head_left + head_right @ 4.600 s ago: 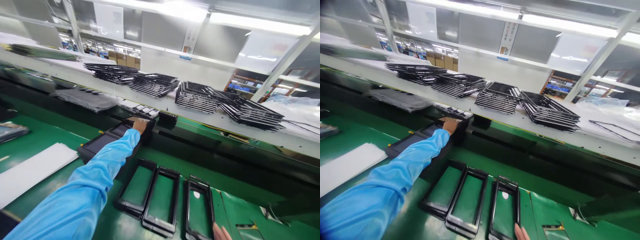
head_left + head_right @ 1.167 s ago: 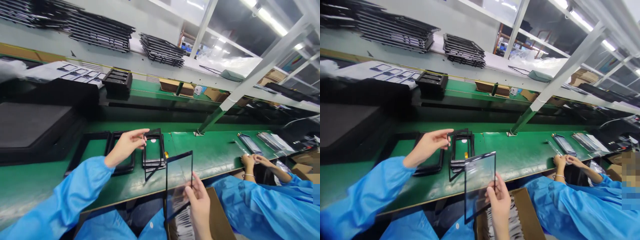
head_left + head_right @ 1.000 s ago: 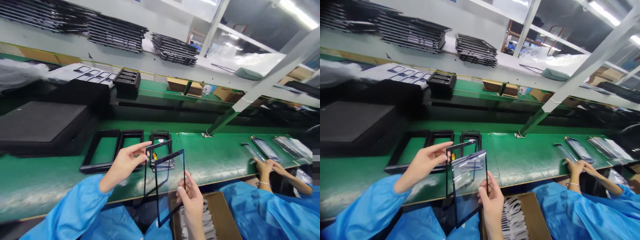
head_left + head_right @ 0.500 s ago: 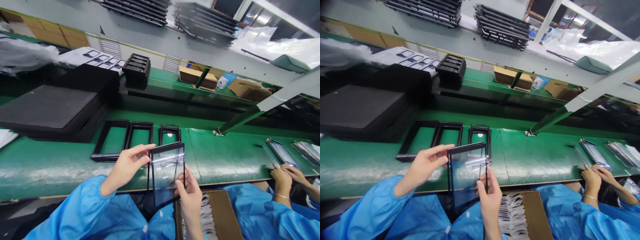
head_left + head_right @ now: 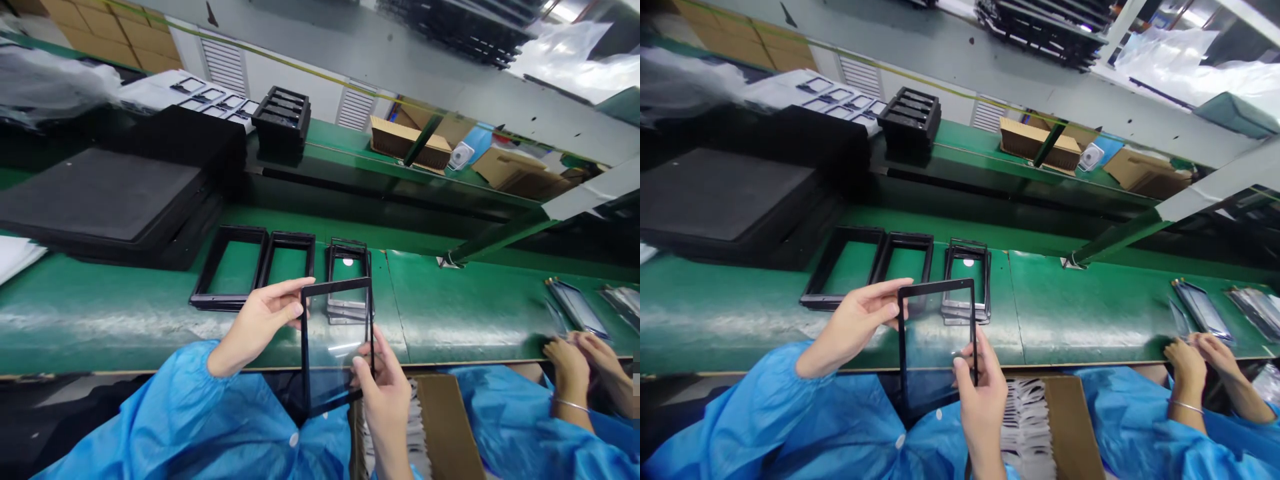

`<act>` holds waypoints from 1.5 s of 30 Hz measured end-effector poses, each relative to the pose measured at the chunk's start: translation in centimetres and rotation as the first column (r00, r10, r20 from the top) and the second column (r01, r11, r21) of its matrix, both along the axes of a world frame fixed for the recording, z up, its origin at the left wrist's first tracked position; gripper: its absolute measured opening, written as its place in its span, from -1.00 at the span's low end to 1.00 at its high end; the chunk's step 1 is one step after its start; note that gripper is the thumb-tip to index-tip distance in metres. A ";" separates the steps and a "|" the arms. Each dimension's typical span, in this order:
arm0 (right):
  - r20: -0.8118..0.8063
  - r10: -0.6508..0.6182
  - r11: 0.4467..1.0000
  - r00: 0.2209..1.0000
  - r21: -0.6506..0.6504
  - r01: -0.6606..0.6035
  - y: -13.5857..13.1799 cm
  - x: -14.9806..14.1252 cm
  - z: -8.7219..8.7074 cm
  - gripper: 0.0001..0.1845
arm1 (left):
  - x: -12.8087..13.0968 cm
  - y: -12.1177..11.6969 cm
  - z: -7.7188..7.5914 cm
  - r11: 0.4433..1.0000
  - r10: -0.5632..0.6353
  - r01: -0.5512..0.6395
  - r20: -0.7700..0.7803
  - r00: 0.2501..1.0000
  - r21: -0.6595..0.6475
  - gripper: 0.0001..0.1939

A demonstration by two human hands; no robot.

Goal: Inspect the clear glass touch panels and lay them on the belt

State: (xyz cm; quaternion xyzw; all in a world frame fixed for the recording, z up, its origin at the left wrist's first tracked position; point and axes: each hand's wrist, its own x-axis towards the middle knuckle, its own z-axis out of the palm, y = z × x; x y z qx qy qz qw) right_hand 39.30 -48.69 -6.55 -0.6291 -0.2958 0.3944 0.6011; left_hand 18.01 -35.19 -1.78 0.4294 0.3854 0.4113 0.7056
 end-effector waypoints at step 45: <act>0.062 0.173 0.974 0.983 0.136 -0.180 5.3 1.9 7.9 -0.69 | -1.6 -2.0 2.3 0.983 0.018 0.043 -0.328 0.945 0.177 -0.60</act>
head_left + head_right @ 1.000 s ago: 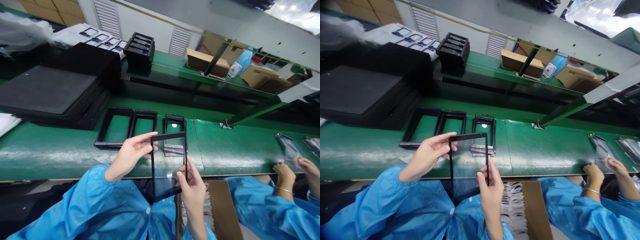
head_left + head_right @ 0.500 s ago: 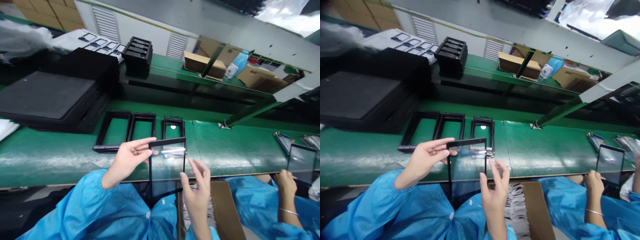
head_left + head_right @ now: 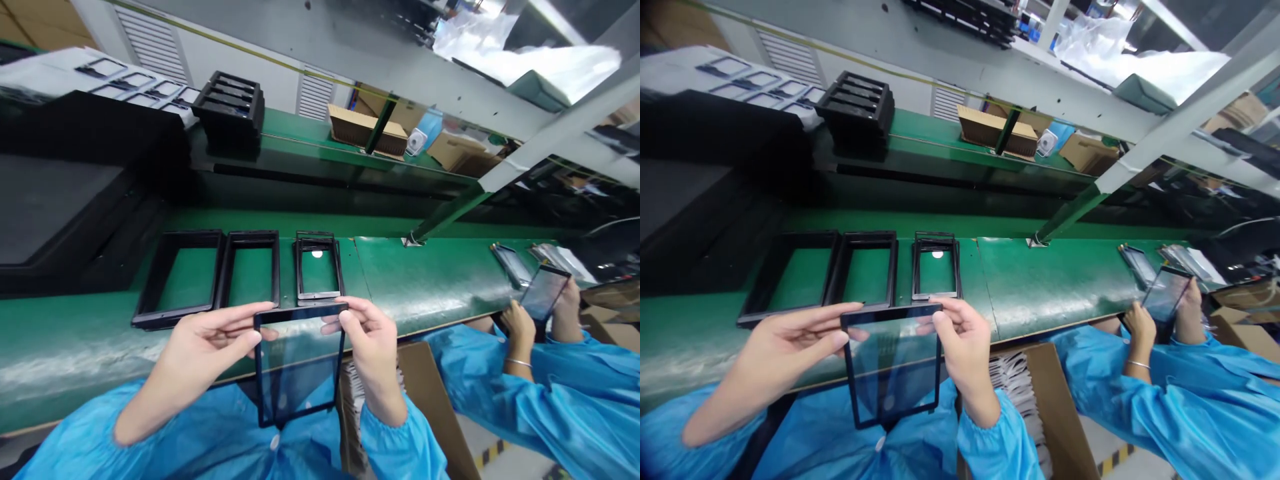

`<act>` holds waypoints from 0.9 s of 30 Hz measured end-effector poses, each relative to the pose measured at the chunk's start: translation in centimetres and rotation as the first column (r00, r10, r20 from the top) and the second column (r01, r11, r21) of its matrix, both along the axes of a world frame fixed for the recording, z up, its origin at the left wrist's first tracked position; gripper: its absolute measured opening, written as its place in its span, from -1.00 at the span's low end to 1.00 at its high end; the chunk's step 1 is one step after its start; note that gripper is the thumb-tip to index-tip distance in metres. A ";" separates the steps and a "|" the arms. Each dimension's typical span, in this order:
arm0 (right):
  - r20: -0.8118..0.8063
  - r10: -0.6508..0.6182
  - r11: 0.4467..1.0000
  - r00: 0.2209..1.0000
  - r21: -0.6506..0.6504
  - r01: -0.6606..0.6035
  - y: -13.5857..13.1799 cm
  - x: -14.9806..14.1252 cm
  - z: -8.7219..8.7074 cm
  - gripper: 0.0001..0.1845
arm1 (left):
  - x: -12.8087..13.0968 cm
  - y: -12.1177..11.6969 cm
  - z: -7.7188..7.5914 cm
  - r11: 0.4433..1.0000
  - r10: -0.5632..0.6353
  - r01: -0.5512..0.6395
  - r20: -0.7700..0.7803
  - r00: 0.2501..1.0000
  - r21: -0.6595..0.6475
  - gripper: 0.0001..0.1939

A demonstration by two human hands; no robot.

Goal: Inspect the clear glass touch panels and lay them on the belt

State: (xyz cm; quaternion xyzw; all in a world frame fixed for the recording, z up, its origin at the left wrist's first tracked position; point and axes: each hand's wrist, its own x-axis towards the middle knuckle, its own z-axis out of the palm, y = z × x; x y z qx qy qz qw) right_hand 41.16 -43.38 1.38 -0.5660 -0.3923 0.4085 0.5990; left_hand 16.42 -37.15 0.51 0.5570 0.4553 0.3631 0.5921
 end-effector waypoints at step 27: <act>-0.031 -0.062 0.991 0.998 -0.117 0.058 -1.5 1.6 -1.2 -0.55 | 1.0 -1.7 1.1 0.979 0.165 -0.163 0.003 0.986 -0.123 -0.49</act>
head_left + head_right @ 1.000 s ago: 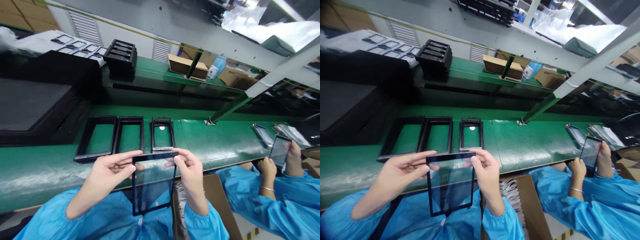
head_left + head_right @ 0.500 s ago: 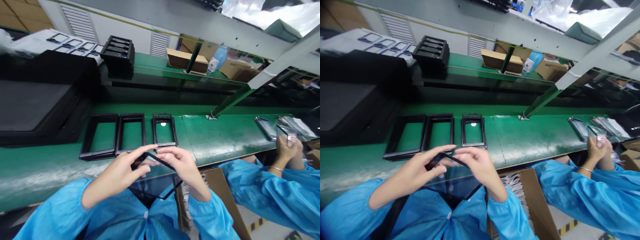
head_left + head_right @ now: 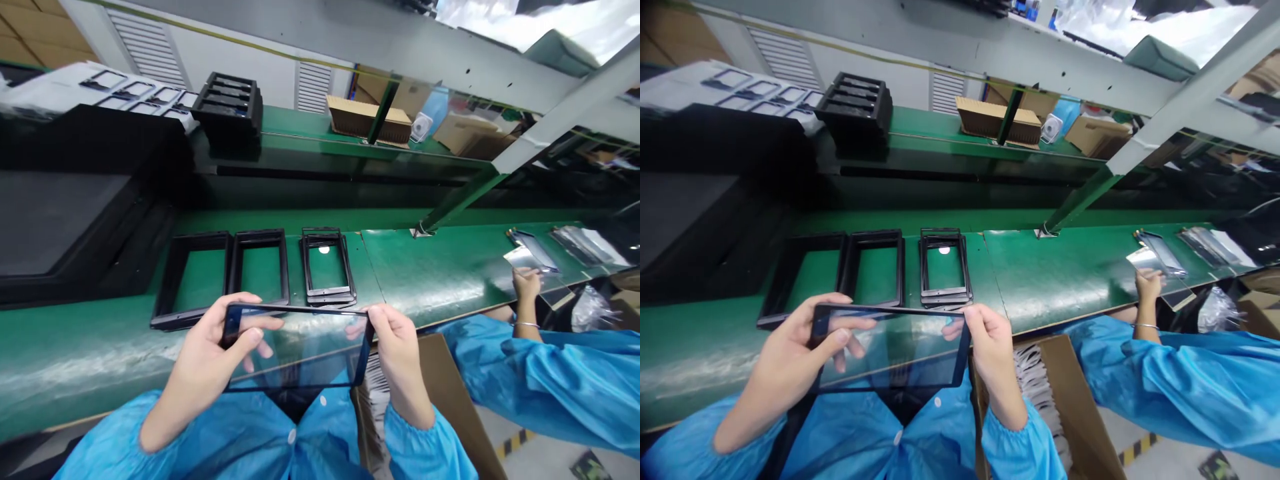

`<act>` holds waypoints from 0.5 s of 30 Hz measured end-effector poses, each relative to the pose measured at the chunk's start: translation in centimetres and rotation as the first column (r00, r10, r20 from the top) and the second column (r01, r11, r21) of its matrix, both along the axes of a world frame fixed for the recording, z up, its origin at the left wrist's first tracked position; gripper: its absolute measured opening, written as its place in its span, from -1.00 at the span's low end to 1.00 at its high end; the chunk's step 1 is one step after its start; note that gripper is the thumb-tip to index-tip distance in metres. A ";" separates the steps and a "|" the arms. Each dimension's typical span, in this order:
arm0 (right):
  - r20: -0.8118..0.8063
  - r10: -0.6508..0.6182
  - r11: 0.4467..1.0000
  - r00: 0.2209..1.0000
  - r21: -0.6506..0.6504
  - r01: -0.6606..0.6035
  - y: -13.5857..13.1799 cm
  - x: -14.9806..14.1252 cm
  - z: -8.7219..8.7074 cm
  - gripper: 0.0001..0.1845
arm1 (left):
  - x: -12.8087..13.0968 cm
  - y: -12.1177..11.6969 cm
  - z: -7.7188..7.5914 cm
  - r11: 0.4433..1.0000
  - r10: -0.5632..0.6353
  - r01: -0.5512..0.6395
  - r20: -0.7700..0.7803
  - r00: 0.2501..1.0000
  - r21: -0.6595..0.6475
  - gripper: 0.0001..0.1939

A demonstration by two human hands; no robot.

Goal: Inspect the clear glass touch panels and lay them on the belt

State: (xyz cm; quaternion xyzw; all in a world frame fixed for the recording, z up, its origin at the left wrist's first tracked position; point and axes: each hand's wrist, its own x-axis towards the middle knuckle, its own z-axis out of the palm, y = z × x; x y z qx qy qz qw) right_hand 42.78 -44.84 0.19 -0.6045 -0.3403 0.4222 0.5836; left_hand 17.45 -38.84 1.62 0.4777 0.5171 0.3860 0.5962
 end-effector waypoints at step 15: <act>-0.008 0.033 0.996 0.999 0.089 -0.032 -1.5 -1.6 0.0 -0.78 | -1.1 1.9 -1.1 0.719 0.083 0.292 -0.495 0.865 0.631 -0.57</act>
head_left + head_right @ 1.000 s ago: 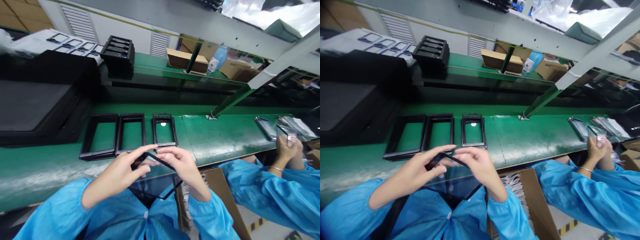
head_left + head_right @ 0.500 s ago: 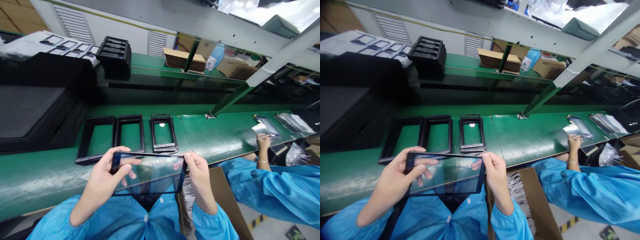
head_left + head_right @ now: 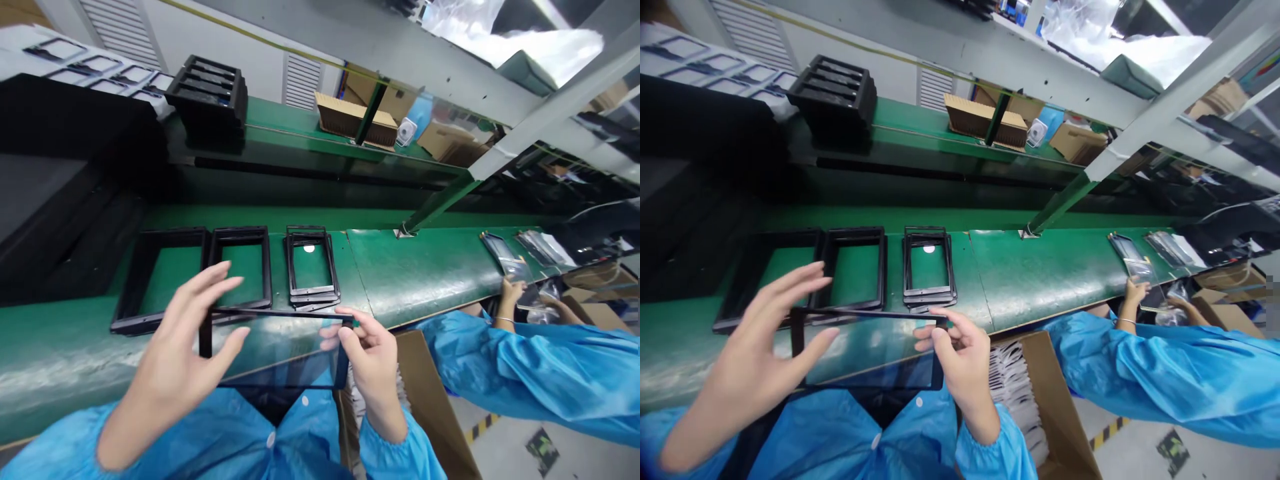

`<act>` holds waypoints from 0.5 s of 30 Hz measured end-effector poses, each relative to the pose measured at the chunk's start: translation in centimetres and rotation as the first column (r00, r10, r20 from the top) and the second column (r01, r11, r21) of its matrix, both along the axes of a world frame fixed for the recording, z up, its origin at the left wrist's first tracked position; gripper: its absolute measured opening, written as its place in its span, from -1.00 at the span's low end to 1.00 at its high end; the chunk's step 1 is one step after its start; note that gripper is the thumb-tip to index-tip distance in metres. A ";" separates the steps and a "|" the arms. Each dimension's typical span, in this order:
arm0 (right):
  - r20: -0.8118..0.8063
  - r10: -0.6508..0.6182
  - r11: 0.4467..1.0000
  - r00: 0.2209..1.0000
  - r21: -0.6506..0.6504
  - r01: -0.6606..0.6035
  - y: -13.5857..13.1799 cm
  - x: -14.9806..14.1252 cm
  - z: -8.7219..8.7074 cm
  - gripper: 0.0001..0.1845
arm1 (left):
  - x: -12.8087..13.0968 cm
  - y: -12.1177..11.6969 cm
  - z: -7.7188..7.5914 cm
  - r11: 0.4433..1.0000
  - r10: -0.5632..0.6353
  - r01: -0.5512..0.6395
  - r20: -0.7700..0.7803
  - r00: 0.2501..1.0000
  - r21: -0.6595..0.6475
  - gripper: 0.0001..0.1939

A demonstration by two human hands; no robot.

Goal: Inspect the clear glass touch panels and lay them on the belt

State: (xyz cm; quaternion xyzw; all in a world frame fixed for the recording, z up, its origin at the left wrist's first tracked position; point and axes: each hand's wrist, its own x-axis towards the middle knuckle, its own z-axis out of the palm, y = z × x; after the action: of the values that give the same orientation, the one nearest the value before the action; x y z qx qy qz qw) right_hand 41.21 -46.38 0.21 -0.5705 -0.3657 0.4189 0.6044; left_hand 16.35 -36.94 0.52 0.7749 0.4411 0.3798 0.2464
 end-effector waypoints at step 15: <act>0.516 -0.123 0.769 0.848 0.589 -0.247 -0.4 -0.4 0.4 -0.57 | 0.5 -0.3 4.0 0.781 -0.416 0.496 -0.277 0.866 0.380 -0.75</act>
State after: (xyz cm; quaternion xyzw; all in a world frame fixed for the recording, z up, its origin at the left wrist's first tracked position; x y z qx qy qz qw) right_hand 40.79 -46.75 0.63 -0.4112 -0.6556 0.1183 0.6222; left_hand 16.84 -37.29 4.54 0.9243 0.1628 0.3272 0.1099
